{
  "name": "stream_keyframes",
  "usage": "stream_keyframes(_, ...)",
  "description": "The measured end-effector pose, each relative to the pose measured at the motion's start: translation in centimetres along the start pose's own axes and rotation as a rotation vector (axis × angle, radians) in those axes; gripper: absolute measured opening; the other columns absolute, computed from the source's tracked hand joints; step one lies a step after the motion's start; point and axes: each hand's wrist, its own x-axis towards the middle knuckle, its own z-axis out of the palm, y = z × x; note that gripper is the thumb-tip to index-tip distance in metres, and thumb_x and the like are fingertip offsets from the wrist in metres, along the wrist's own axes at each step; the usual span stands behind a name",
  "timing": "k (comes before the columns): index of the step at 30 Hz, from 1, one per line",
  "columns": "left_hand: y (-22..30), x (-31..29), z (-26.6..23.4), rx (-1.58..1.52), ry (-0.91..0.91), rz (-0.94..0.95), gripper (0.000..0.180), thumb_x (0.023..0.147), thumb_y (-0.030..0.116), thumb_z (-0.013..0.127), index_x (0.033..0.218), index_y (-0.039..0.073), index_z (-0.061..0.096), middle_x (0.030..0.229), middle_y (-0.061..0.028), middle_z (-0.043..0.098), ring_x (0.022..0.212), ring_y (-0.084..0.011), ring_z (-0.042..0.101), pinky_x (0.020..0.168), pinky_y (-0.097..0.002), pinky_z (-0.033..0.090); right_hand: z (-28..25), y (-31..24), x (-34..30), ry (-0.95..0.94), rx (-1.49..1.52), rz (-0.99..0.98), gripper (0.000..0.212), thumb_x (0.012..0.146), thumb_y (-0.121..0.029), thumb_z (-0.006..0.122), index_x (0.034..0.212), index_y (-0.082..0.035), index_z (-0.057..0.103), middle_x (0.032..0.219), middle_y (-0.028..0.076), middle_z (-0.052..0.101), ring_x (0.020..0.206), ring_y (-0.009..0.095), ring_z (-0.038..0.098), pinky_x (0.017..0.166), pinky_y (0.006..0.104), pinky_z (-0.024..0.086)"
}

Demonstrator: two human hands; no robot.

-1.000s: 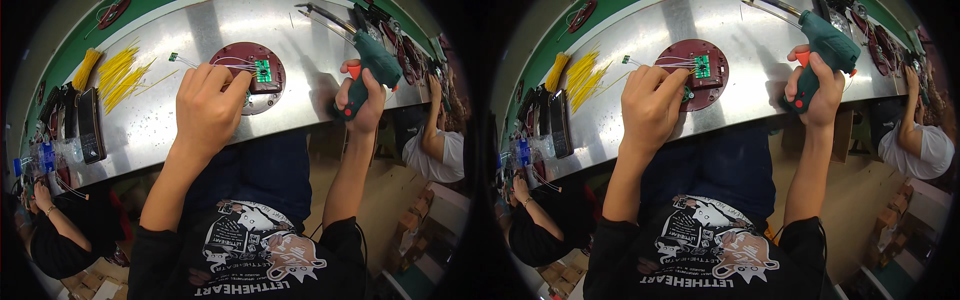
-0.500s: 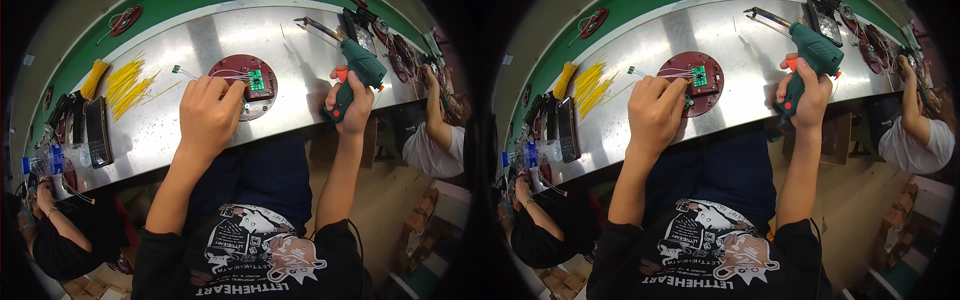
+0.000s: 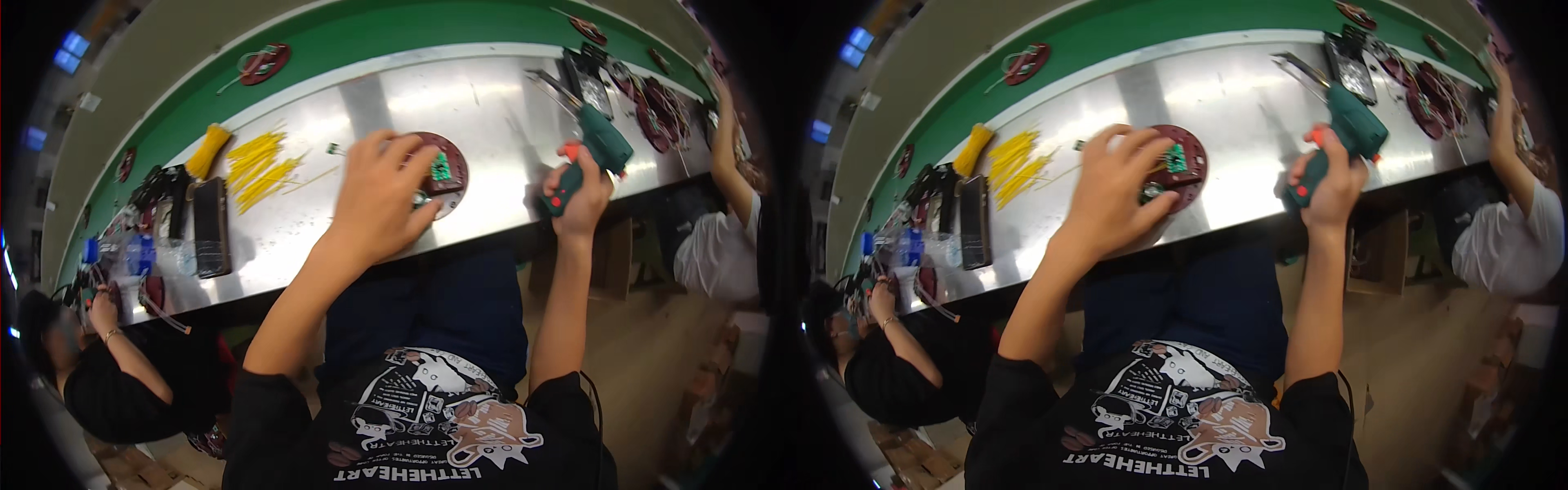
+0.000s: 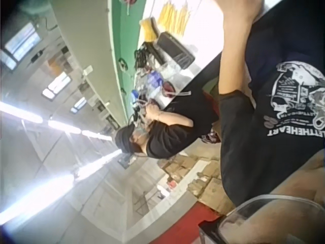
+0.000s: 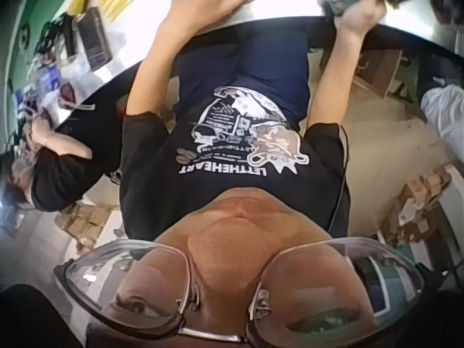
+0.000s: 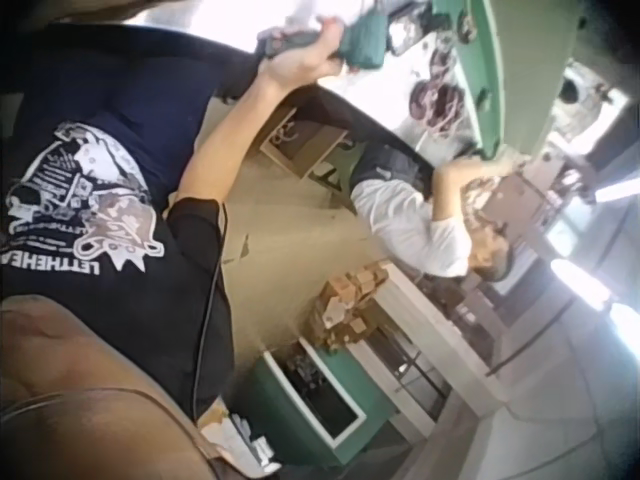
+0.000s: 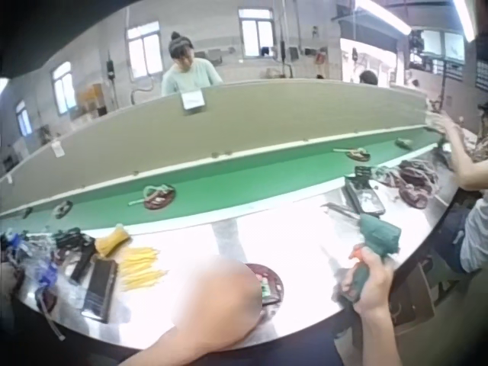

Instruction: Soldering wires and electronic components onto circular circuit boards at an assembly line station.

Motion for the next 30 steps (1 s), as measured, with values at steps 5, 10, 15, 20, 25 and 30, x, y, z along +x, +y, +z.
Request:
stream_keyframes(5, -2.9, 3.3, 1.5, -0.104, -0.304, 0.011, 0.052, 0.073, 0.027, 0.076, 0.119, 0.006, 0.065, 0.12, -0.0136, 0.063, 0.113, -0.0351, 0.054, 0.1, -0.0464, 0.041, 0.1, 0.2, 0.1, 0.078, 0.077, -0.022, 0.028, 0.098, -0.023, 0.056, 0.107, 0.003, 0.058, 0.089, 0.009, 0.06, 0.053, 0.014, 0.052, 0.046, 0.0286, 0.042)
stream_keyframes(10, -7.6, 11.0, 2.4, 0.165, -0.115, 0.023, 0.062, 0.079, 0.038, 0.072, 0.135, 0.015, 0.057, 0.133, -0.0162, 0.057, 0.123, -0.0368, 0.05, 0.105, -0.0489, 0.037, 0.3, 0.2, 0.0, 0.111, 0.061, -0.045, 0.029, 0.097, -0.022, 0.058, 0.108, 0.005, 0.056, 0.09, 0.009, 0.059, 0.051, 0.015, 0.054, 0.045, 0.0293, 0.043)
stream_keyframes(15, -16.1, 14.0, 3.7, 0.366, -0.292, -0.438, 0.085, 0.085, 0.056, 0.067, 0.156, 0.027, 0.031, 0.157, -0.0232, 0.031, 0.139, -0.0464, 0.034, 0.112, -0.057, 0.028, 0.8, 0.2, 0.0, 0.129, 0.04, -0.065, 0.027, 0.097, -0.02, 0.057, 0.108, 0.004, 0.057, 0.091, 0.009, 0.059, 0.052, 0.014, 0.053, 0.046, 0.0289, 0.043)
stream_keyframes(20, -23.9, 12.9, 2.4, 0.53, -0.333, -0.731, 0.085, 0.086, 0.055, 0.065, 0.156, 0.022, 0.029, 0.153, -0.0198, 0.034, 0.136, -0.0465, 0.035, 0.11, -0.06, 0.029, 0.5, 0.8, 0.0, 0.157, 0.071, -0.04, 0.026, 0.096, -0.018, 0.058, 0.108, 0.005, 0.056, 0.09, 0.009, 0.059, 0.05, 0.015, 0.054, 0.045, 0.0298, 0.044)
stream_keyframes(25, -29.4, 10.3, 1.6, 0.556, -0.36, -0.808, 0.081, 0.086, 0.054, 0.065, 0.154, 0.021, 0.034, 0.153, -0.0128, 0.039, 0.136, -0.043, 0.038, 0.11, -0.06, 0.028, 1.0, 0.1, -0.4, 0.138, 0.069, -0.052, 0.025, 0.096, -0.016, 0.059, 0.107, 0.005, 0.056, 0.089, 0.01, 0.059, 0.049, 0.015, 0.054, 0.044, 0.0303, 0.044)
stream_keyframes(30, -29.7, 10.7, 1.9, 0.433, -0.34, -0.841, 0.072, 0.085, 0.051, 0.069, 0.146, 0.019, 0.046, 0.147, -0.0081, 0.05, 0.132, -0.0395, 0.043, 0.109, -0.0572, 0.03, 0.9, 0.1, -0.4, 0.149, 0.08, -0.086, 0.023, 0.095, -0.015, 0.059, 0.106, 0.005, 0.056, 0.089, 0.01, 0.059, 0.048, 0.015, 0.055, 0.044, 0.0303, 0.044)
